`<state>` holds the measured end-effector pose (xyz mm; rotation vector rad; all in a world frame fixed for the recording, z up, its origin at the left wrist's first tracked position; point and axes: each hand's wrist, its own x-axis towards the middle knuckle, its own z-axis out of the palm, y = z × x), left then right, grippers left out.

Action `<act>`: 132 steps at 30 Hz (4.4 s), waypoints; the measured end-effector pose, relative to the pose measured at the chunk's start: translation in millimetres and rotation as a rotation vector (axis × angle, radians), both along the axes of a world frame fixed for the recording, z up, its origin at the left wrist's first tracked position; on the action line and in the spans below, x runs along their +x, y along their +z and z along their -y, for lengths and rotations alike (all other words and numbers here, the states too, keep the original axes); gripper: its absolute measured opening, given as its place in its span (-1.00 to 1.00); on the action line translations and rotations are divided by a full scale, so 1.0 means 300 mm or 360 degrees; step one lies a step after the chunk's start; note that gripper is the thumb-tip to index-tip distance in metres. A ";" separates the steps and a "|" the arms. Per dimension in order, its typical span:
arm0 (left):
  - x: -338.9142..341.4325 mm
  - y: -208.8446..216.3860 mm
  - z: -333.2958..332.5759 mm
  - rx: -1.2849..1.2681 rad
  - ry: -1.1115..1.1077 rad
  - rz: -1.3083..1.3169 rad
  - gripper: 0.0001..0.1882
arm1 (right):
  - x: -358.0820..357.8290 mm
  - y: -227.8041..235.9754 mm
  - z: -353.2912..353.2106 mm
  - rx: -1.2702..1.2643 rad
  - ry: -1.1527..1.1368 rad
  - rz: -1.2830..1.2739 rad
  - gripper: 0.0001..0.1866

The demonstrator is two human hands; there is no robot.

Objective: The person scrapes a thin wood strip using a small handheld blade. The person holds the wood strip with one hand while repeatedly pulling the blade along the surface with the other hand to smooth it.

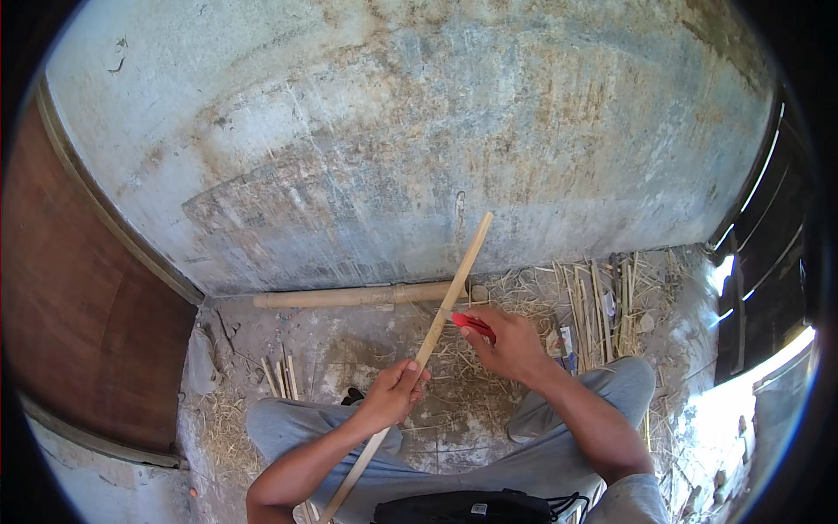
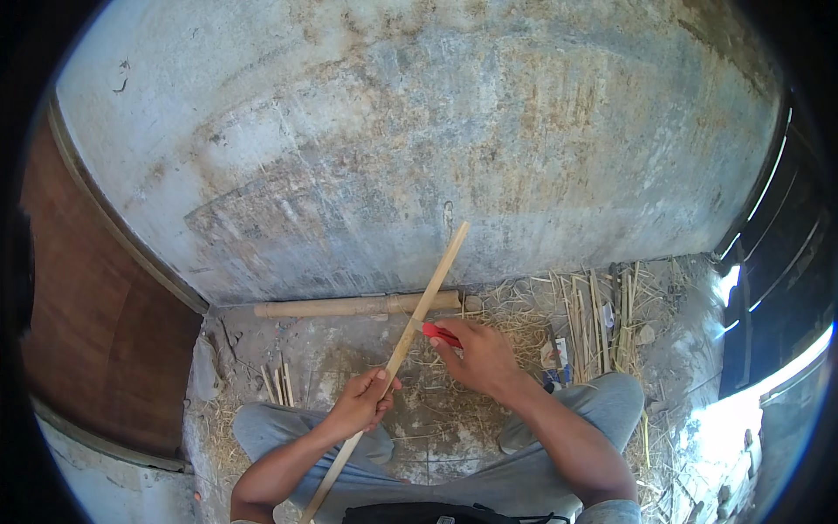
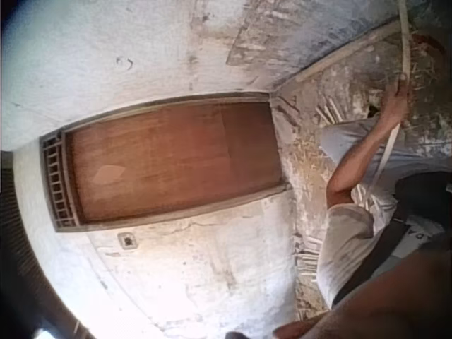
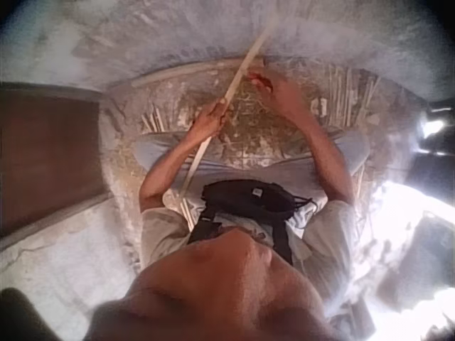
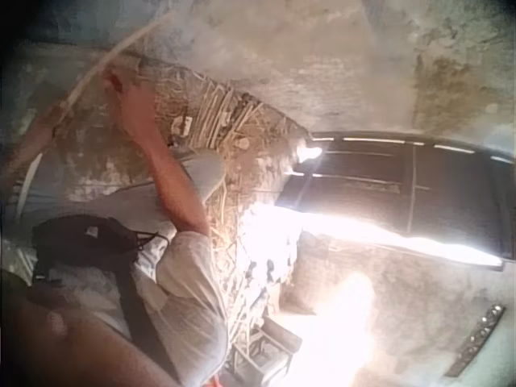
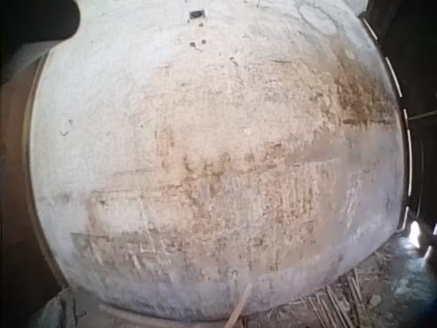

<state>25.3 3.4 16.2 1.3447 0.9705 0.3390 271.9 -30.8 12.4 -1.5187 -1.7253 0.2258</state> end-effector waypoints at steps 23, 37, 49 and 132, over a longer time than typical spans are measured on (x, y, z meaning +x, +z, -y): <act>0.007 -0.004 0.039 -0.0111 0.0086 0.0050 -0.58 | -0.048 0.013 0.004 0.0195 -0.0150 0.0034 -0.79; 0.017 0.015 0.044 -0.0060 0.0079 -0.0119 -0.55 | -0.050 -0.002 -0.004 0.0293 -0.0251 0.0116 -0.81; 0.034 0.018 0.044 -0.0073 0.0112 -0.0078 -0.58 | -0.041 -0.017 -0.023 0.0295 -0.0243 0.0132 -0.80; -0.017 -0.022 0.048 0.0344 -0.0115 -0.0071 -0.58 | 0.146 0.081 -0.062 0.0241 -0.0615 -0.0225 -0.70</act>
